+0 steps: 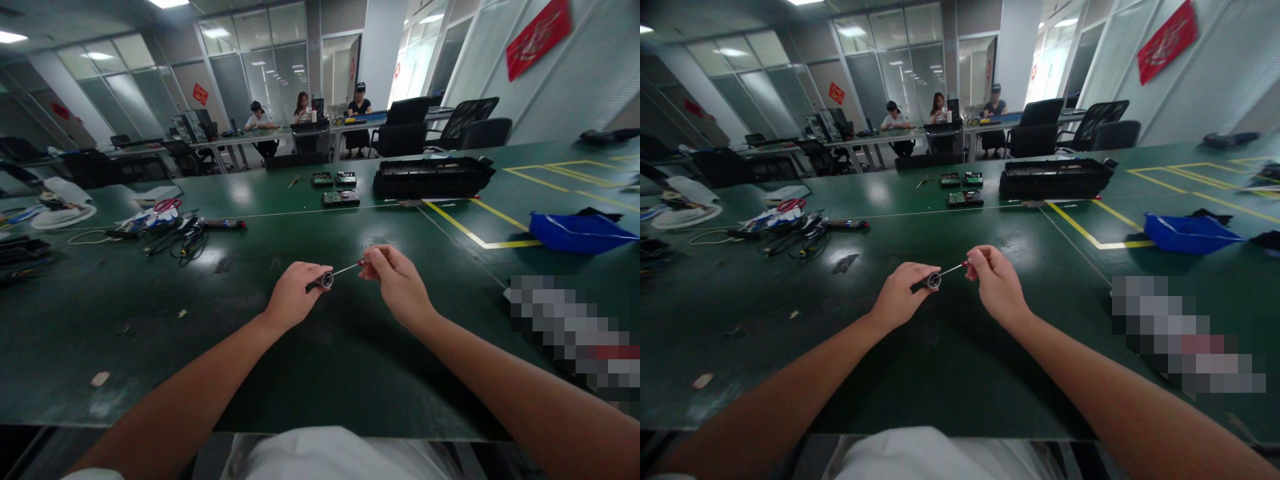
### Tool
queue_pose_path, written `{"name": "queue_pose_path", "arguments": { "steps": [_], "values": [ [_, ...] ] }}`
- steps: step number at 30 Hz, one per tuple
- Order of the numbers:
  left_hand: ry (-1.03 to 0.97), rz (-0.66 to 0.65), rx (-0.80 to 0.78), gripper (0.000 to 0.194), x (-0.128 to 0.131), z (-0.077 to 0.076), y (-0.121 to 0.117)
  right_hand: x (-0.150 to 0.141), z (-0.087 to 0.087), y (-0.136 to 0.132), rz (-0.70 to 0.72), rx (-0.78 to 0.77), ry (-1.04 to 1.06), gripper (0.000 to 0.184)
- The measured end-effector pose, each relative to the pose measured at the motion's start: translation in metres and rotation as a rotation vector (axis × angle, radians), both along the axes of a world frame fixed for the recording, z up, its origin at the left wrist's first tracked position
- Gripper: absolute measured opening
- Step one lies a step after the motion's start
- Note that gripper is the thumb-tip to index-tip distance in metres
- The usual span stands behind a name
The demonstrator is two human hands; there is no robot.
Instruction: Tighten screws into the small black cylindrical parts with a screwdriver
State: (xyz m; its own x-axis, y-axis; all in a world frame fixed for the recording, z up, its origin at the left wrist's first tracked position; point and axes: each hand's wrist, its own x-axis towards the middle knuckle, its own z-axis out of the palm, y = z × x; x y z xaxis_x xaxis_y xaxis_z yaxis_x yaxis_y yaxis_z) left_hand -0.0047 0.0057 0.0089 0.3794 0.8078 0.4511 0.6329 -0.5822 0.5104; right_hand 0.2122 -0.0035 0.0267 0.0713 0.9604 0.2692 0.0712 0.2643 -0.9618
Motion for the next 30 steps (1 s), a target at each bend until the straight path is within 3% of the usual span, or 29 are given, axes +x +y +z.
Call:
{"name": "queue_pose_path", "arguments": {
  "steps": [2, 5, 14, 22, 30],
  "values": [
    [0.014, 0.002, 0.039, 0.037, -0.001, 0.000, 0.001, 0.002, -0.003, 0.008, -0.003, -0.160, 0.276, 0.021],
    [0.026, 0.050, -0.037, 0.039, -0.002, -0.002, 0.004, 0.003, -0.005, 0.013, -0.034, -0.165, 0.358, 0.017],
    [-0.004, 0.053, -0.101, 0.042, 0.000, -0.002, 0.002, -0.002, -0.007, 0.004, -0.009, 0.047, -0.012, 0.021],
    [0.001, 0.054, -0.101, 0.041, -0.001, -0.003, 0.002, 0.001, 0.005, -0.001, -0.037, 0.068, -0.191, 0.025],
    [-0.012, 0.072, -0.122, 0.041, -0.001, -0.002, 0.002, -0.001, 0.008, -0.008, -0.032, 0.042, -0.235, 0.034]
  ]
}}
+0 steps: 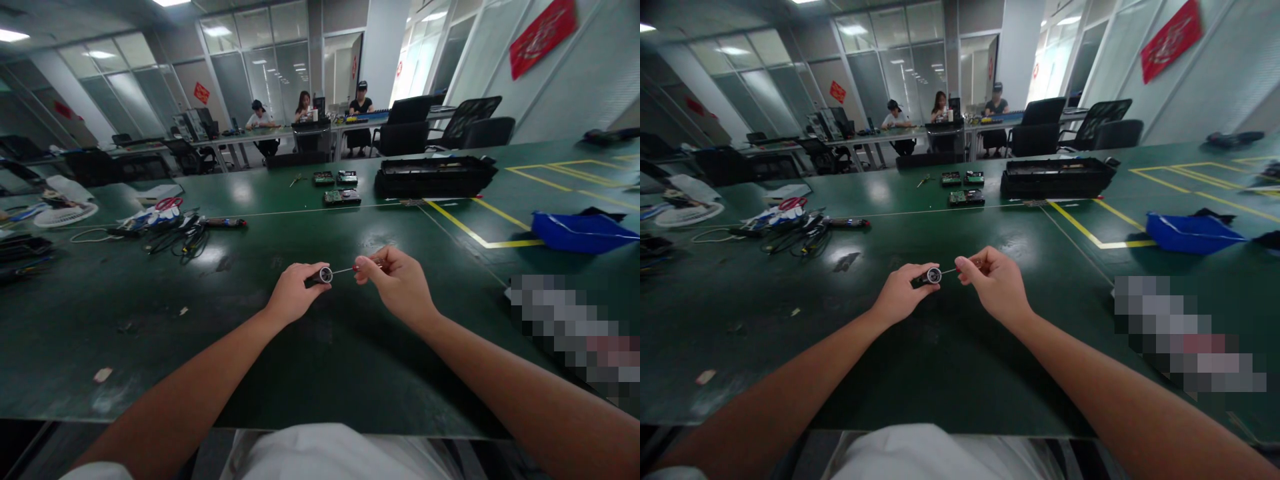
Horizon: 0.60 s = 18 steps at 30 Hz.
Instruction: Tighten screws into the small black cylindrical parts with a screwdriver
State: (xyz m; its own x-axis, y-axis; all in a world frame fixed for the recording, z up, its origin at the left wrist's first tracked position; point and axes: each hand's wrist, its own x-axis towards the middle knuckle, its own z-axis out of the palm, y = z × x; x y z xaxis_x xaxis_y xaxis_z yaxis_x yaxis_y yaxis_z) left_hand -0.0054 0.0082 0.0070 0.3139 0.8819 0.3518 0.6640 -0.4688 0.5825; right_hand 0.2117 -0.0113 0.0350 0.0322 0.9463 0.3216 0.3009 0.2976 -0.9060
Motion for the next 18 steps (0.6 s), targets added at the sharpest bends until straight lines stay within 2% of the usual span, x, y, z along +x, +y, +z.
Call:
{"name": "queue_pose_path", "arguments": {
  "steps": [4, 8, 10, 12, 15, 18],
  "values": [
    [-0.008, -0.003, 0.000, 0.041, -0.0006, -0.0002, -0.0005, 0.0017, -0.0012, -0.0007, -0.071, 0.017, -0.095, 0.039],
    [-0.005, -0.028, 0.014, 0.041, -0.0005, -0.0009, -0.0014, 0.0034, 0.0009, -0.0024, -0.183, 0.123, -0.308, 0.053],
    [0.000, -0.032, 0.019, 0.041, -0.0005, -0.0013, -0.0015, 0.0038, 0.0022, -0.0026, -0.193, 0.155, -0.352, 0.052],
    [0.004, -0.031, 0.021, 0.041, -0.0010, -0.0019, -0.0011, 0.0043, 0.0029, -0.0019, -0.152, 0.151, -0.356, 0.043],
    [0.004, -0.021, 0.024, 0.042, -0.0023, -0.0027, 0.0001, 0.0057, 0.0033, -0.0004, 0.006, 0.127, -0.323, 0.022],
    [0.012, -0.025, 0.023, 0.041, -0.0027, -0.0034, 0.0005, 0.0079, 0.0038, 0.0004, 0.137, 0.126, -0.318, 0.014]
  ]
}}
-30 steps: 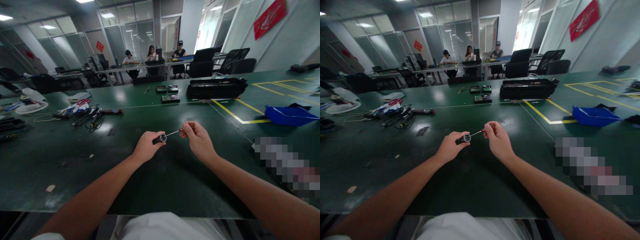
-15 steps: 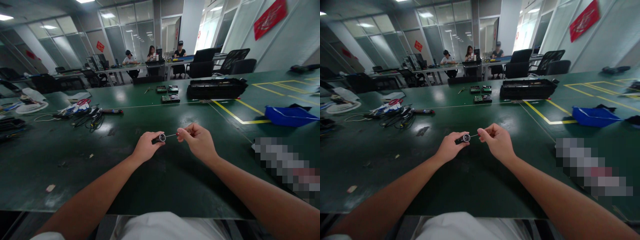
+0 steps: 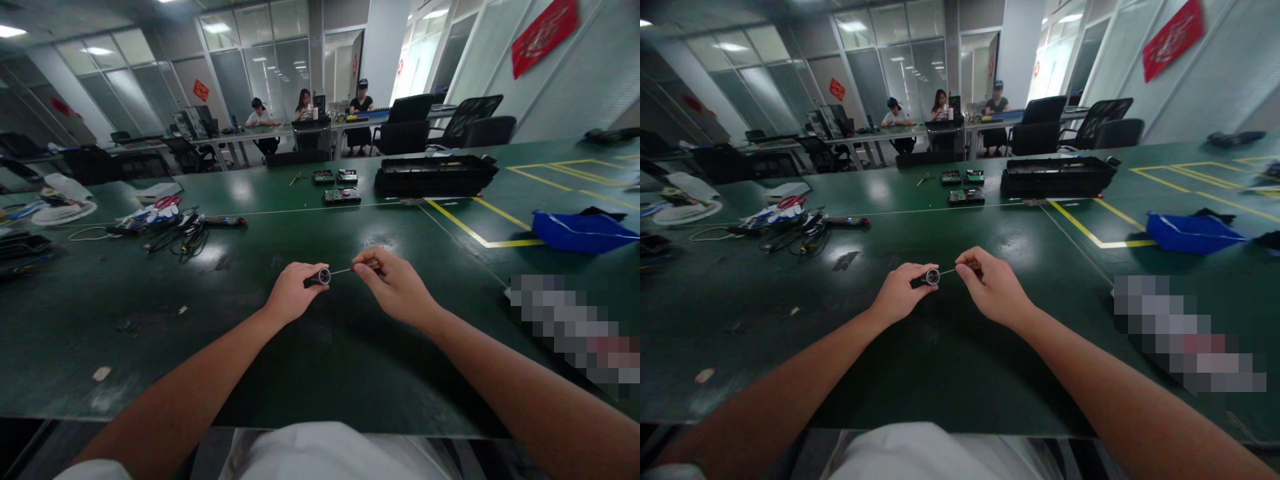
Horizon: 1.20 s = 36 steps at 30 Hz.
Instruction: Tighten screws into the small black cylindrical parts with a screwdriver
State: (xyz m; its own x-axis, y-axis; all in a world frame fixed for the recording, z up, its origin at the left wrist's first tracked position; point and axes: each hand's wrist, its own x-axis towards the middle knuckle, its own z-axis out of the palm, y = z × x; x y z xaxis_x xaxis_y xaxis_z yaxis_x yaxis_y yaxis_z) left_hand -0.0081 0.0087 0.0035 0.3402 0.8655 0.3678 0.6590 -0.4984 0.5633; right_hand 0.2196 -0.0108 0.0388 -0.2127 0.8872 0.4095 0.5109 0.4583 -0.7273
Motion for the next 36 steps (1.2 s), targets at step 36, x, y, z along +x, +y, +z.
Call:
{"name": "queue_pose_path", "arguments": {
  "steps": [36],
  "values": [
    [0.109, -0.065, 0.119, 0.038, 0.002, 0.001, -0.001, -0.003, -0.019, 0.019, -0.046, -0.392, 0.607, 0.035]
  ]
}}
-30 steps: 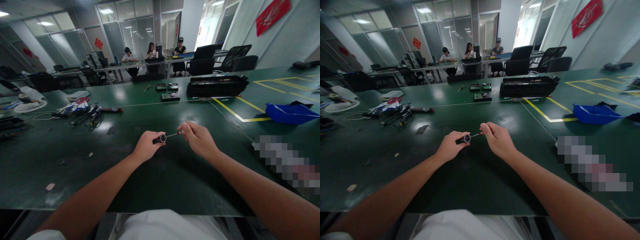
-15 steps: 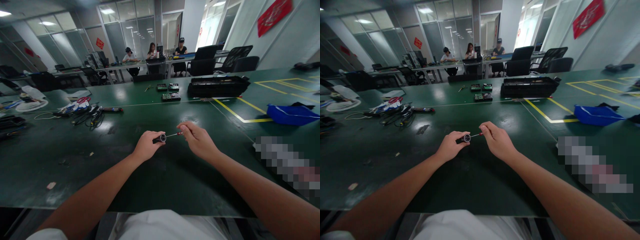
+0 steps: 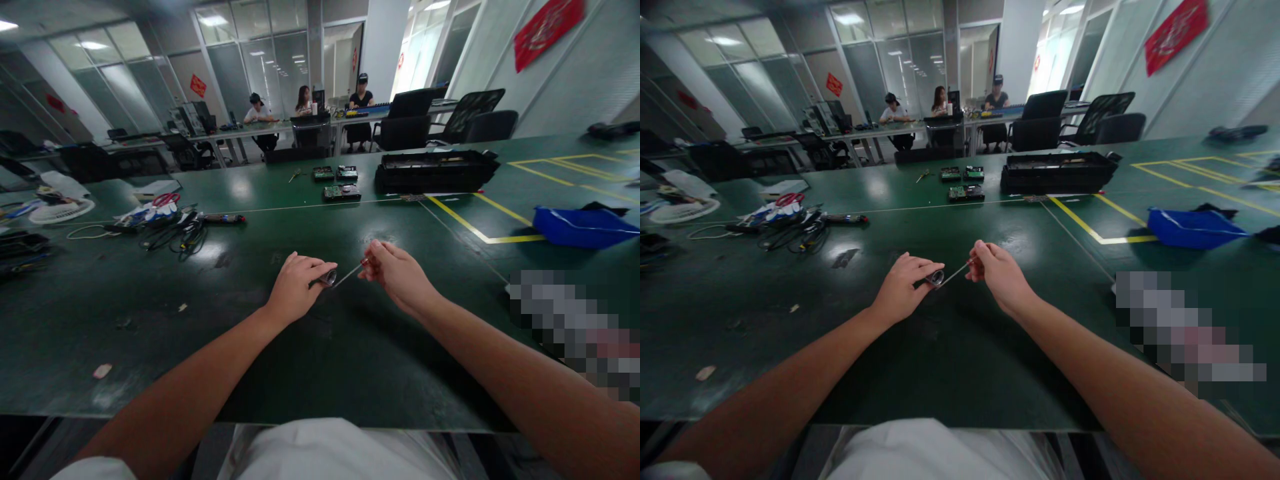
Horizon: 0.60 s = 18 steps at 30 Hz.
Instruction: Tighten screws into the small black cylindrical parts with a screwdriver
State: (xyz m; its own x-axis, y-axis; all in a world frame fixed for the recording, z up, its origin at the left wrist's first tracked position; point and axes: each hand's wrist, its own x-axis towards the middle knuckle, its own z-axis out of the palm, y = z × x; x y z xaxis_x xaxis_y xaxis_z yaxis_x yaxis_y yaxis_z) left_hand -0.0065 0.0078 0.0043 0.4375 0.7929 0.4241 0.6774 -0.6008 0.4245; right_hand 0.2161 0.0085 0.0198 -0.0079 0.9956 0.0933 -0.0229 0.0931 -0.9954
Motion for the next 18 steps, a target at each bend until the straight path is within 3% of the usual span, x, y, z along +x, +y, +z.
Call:
{"name": "queue_pose_path", "arguments": {
  "steps": [4, 10, 18],
  "values": [
    [0.001, 0.023, -0.055, 0.038, -0.001, -0.001, 0.003, 0.000, -0.005, 0.007, -0.061, -0.060, 0.091, 0.034],
    [-0.029, 0.029, -0.088, 0.040, 0.000, 0.000, 0.002, 0.000, -0.008, 0.002, -0.097, 0.106, -0.019, 0.029],
    [-0.063, 0.038, -0.069, 0.038, 0.001, 0.003, 0.000, -0.002, 0.004, -0.012, -0.054, 0.289, -0.287, 0.023]
  ]
}}
